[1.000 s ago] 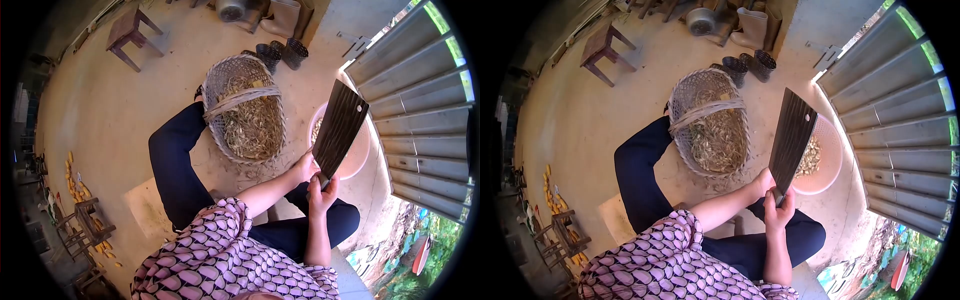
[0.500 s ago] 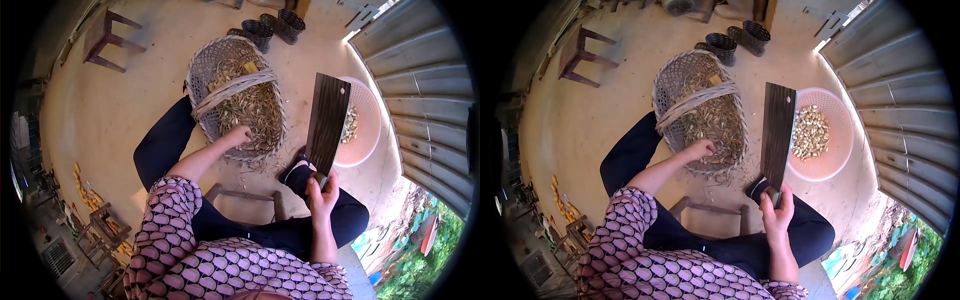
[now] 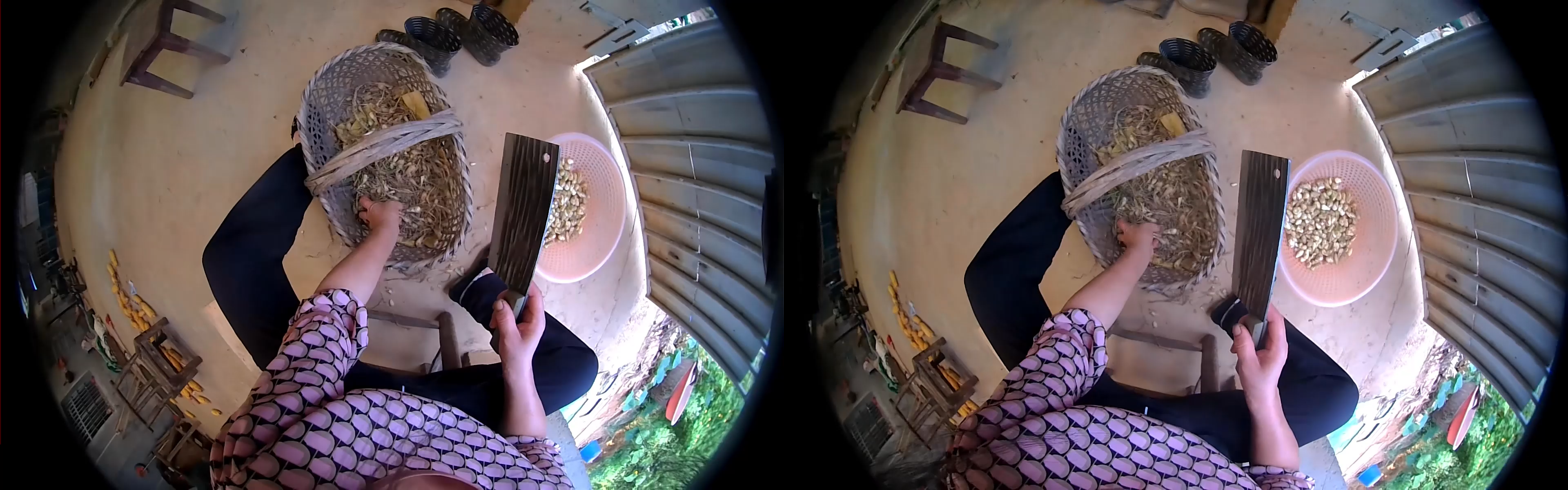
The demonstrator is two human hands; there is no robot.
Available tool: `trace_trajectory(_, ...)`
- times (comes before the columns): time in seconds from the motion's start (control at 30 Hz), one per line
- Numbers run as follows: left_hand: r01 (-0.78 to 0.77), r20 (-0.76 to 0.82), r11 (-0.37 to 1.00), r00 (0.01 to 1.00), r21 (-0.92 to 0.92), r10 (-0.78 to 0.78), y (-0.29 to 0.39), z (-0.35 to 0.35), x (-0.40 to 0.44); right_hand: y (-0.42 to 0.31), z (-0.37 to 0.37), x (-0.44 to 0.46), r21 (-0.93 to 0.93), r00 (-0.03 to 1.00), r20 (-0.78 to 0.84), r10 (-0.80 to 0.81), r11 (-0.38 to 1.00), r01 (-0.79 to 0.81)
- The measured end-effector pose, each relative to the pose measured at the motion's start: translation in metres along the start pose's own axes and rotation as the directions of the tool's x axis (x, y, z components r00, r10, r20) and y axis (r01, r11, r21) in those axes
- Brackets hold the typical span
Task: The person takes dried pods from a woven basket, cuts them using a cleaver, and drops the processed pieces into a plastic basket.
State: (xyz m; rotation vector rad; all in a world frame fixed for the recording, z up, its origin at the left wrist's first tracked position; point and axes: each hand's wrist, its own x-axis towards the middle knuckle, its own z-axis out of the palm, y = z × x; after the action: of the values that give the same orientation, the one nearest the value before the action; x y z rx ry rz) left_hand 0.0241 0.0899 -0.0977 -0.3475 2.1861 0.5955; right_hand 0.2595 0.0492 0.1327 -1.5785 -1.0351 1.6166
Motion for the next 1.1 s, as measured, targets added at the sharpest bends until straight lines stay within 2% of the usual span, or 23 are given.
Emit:
trace_trajectory(0.03,0.035,0.079,0.977,0.997,-0.211,-0.019,0.006,-0.001,0.003,0.0,0.0,0.0,-0.001,1.0,-0.009,0.011,1.0,-0.011)
trace_trajectory(0.07,0.063,0.192,0.957,0.981,-0.282,-0.008,-0.008,0.012,0.048,0.0,0.002,-0.001,0.003,1.0,-0.016,0.021,1.0,-0.021)
trace_trajectory(0.1,0.096,0.339,0.966,0.941,-0.24,-0.009,-0.008,0.016,0.069,0.002,0.001,-0.001,-0.023,1.0,-0.002,0.018,1.0,-0.018)
trace_trajectory(0.17,0.078,0.616,0.992,0.788,-0.097,-0.001,0.034,0.0,0.027,0.0,0.002,0.0,-0.017,0.999,0.022,0.025,1.0,-0.024)
trace_trajectory(0.27,-0.041,0.712,0.985,0.686,-0.166,0.149,0.071,-0.01,-0.001,0.002,0.004,0.001,0.0,0.999,0.019,0.033,0.999,-0.033)
trace_trajectory(0.3,-0.093,0.699,0.98,0.689,-0.177,0.192,0.074,-0.01,0.006,0.004,0.003,0.001,0.016,0.999,0.019,0.03,0.999,-0.031)
trace_trajectory(0.37,-0.104,0.597,0.971,0.773,-0.217,0.216,0.066,-0.006,0.034,0.005,0.002,0.001,0.013,1.0,0.007,0.016,1.0,-0.016)
trace_trajectory(0.4,-0.103,0.596,0.971,0.774,-0.217,0.216,0.058,-0.01,0.043,0.005,0.001,0.0,0.013,1.0,0.008,0.017,1.0,-0.017)
trace_trajectory(0.47,-0.447,0.368,0.872,0.791,-0.199,0.489,0.038,-0.022,0.056,0.003,0.0,-0.001,-0.019,1.0,0.014,0.015,1.0,-0.014)
trace_trajectory(0.5,-0.449,0.368,0.872,0.791,-0.194,0.489,0.027,-0.03,0.061,0.002,0.0,-0.002,-0.014,1.0,0.012,0.017,1.0,-0.017)
trace_trajectory(0.57,-0.317,0.353,0.934,0.865,-0.164,0.356,0.003,-0.038,0.071,0.002,0.0,-0.004,-0.002,1.0,0.011,0.024,1.0,-0.024)
trace_trajectory(0.6,-0.315,0.355,0.935,0.866,-0.161,0.353,-0.008,-0.035,0.076,0.003,-0.001,-0.004,-0.003,1.0,0.008,0.027,1.0,-0.027)
trace_trajectory(0.67,-0.167,0.355,0.986,0.921,-0.017,0.162,-0.03,-0.023,0.091,0.005,-0.001,-0.003,0.016,0.999,0.006,0.054,0.998,-0.054)
trace_trajectory(0.7,-0.161,0.356,0.987,0.921,-0.02,0.158,-0.043,-0.007,0.109,0.005,0.0,-0.002,0.007,0.998,0.008,0.057,0.998,-0.057)
trace_trajectory(0.77,-0.06,0.193,0.991,0.98,0.117,0.037,-0.027,0.004,0.052,0.004,0.001,0.0,0.002,0.997,0.009,0.075,0.997,-0.075)
trace_trajectory(0.83,0.069,0.089,0.993,0.993,0.1,-0.078,-0.006,0.017,0.002,0.004,0.004,0.002,0.011,0.996,0.018,0.092,0.996,-0.092)
trace_trajectory(0.9,0.176,0.161,0.982,0.974,-0.071,-0.162,0.002,0.036,-0.009,0.003,0.006,0.003,-0.002,0.995,0.033,0.099,0.995,-0.099)
trace_trajectory(0.93,0.233,0.158,0.947,0.967,-0.222,-0.201,0.0,0.052,-0.005,0.003,0.008,0.004,-0.006,0.995,0.037,0.098,0.995,-0.098)
trace_trajectory(0.97,0.24,0.161,0.943,0.965,-0.229,-0.206,-0.002,0.06,0.003,0.003,0.009,0.004,-0.011,0.995,0.039,0.097,0.995,-0.097)
trace_trajectory(1.0,0.257,0.376,0.903,0.919,-0.346,-0.117,-0.001,0.062,0.005,0.003,0.008,0.004,-0.036,0.994,0.05,0.099,0.995,-0.097)
trace_trajectory(1.07,0.299,0.553,0.844,0.833,-0.446,-0.003,-0.002,0.065,0.007,0.005,0.008,0.004,-0.052,0.993,0.063,0.103,0.994,-0.1)
trace_trajectory(1.1,0.185,0.559,0.875,0.821,-0.448,0.113,0.01,0.056,-0.009,0.006,0.008,0.003,-0.062,0.992,0.073,0.102,0.993,-0.097)
